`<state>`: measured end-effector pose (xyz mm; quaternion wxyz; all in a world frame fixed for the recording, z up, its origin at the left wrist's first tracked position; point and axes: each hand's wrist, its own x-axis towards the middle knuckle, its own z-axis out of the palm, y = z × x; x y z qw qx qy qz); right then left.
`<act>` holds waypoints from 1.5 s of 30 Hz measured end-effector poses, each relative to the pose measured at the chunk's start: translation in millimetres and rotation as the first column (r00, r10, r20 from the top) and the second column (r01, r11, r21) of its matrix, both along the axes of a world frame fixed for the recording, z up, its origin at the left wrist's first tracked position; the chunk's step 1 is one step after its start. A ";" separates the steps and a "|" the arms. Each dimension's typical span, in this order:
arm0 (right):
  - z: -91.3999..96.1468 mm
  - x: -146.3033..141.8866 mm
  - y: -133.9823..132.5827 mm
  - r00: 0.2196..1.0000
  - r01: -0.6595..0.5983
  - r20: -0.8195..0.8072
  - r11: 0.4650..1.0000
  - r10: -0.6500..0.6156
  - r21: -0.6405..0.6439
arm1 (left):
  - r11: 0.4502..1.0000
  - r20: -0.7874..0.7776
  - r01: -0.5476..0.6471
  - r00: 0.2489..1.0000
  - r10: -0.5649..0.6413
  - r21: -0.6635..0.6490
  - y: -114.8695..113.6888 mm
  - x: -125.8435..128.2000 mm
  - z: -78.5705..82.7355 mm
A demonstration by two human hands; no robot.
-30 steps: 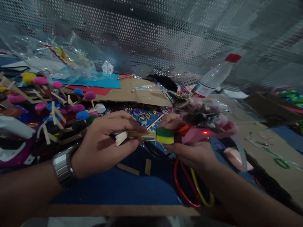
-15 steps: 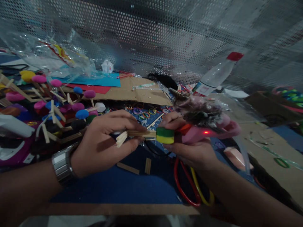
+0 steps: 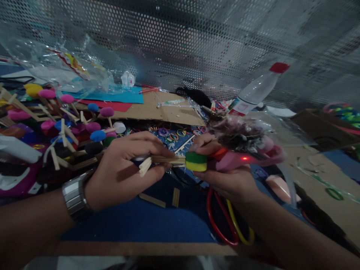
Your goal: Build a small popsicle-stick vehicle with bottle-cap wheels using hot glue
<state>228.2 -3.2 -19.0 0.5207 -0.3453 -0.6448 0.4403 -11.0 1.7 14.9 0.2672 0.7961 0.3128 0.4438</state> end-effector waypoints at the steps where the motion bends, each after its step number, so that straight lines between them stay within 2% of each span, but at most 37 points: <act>1: 0.2 -0.1 0.0 1.000 -0.008 -0.007 1.000 0.008 0.002 | 1.000 0.002 0.002 1.000 -0.002 0.001 0.0 -0.1 0.0; 14: -1.9 2.6 1.0 0.999 0.009 0.035 1.000 -0.010 0.006 | 1.000 0.006 0.005 1.000 -0.005 0.000 -0.1 0.1 -1.7; 26: -1.0 -2.5 1.1 0.999 -0.006 -0.050 1.000 0.007 0.022 | 1.000 0.000 0.005 1.000 -0.005 0.007 0.5 -1.8 -2.8; 45: -2.7 0.0 1.8 0.999 -0.029 -0.021 0.999 0.030 0.025 | 1.000 0.015 0.005 1.000 -0.005 -0.011 0.8 -1.1 -4.0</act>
